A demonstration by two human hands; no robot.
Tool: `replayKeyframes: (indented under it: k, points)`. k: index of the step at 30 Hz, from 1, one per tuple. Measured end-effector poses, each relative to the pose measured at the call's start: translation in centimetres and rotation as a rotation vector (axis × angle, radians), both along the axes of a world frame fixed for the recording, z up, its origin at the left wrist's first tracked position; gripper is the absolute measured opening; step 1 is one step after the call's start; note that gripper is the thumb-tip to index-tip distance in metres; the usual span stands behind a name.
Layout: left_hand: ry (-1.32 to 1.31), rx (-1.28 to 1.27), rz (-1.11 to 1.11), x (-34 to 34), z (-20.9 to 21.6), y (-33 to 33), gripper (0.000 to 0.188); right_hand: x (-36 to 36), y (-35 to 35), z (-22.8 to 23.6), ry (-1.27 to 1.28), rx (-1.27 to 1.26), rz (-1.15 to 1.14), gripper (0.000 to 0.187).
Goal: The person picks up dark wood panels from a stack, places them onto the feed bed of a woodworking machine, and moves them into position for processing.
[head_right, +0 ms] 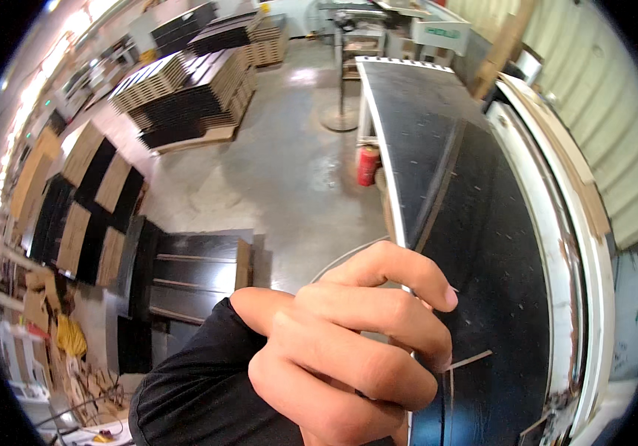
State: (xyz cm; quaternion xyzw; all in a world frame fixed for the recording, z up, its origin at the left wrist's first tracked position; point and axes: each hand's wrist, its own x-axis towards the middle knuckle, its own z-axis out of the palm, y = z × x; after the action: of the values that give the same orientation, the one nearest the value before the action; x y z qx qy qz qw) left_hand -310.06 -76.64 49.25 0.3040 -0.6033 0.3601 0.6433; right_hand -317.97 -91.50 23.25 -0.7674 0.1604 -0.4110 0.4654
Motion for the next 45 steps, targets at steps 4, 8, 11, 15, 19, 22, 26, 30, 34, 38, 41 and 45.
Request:
replayKeyframes:
  k: [4, 8, 11, 15, 19, 22, 26, 30, 34, 38, 41, 45]
  points:
    - [-0.092, -0.028, 0.183, 5.8, -2.9, 5.2, 0.070, 8.0, 4.7, 0.2, -0.005, -0.017, 0.167, 0.048]
    - [0.181, 0.084, 0.179, 13.2, 0.3, 9.9, 0.055, 15.3, 7.1, 0.0, 0.005, -0.028, 0.259, 0.050]
    - [0.248, 0.013, 0.201, 18.5, -0.5, 10.7, 0.049, 21.1, 8.2, -0.5, 0.015, -0.037, 0.314, 0.051]
    - [0.329, -0.051, 0.292, 25.4, -1.1, 11.5, 0.042, 29.6, 9.1, -1.8, 0.020, -0.028, 0.379, 0.053]
    - [0.288, -0.015, 0.388, 36.1, -2.0, 11.9, 0.038, 40.0, 9.4, -2.5, 0.013, -0.030, 0.443, 0.054]
    - [-0.284, -0.297, 0.502, 46.2, -1.0, 12.3, 0.070, 48.8, 9.8, -1.1, 0.011, -0.026, 0.489, 0.055]
    - [0.163, 0.106, 0.589, 52.4, 0.9, 16.8, 0.038, 60.7, 12.1, 0.7, -0.003, -0.088, 0.692, 0.057]
    - [0.222, 0.024, 0.603, 61.9, 0.7, 20.3, 0.032, 72.8, 15.4, 1.4, -0.020, -0.153, 0.821, 0.060]
    - [0.290, -0.114, 0.773, 71.0, -1.0, 24.0, 0.030, 83.7, 20.4, 2.4, 0.040, -0.256, 0.892, 0.057]
    - [0.335, -0.259, 0.893, 80.8, 0.3, 28.8, 0.030, 95.6, 25.6, 2.0, 0.030, -0.257, 0.926, 0.056]
    - [0.337, -0.234, 0.839, 88.5, 1.4, 32.7, 0.033, 103.4, 28.1, 2.3, 0.040, -0.250, 0.916, 0.055]
    - [0.275, -0.151, 0.833, 99.6, 1.7, 36.4, 0.039, 114.5, 31.2, 2.2, 0.038, -0.217, 0.886, 0.054]
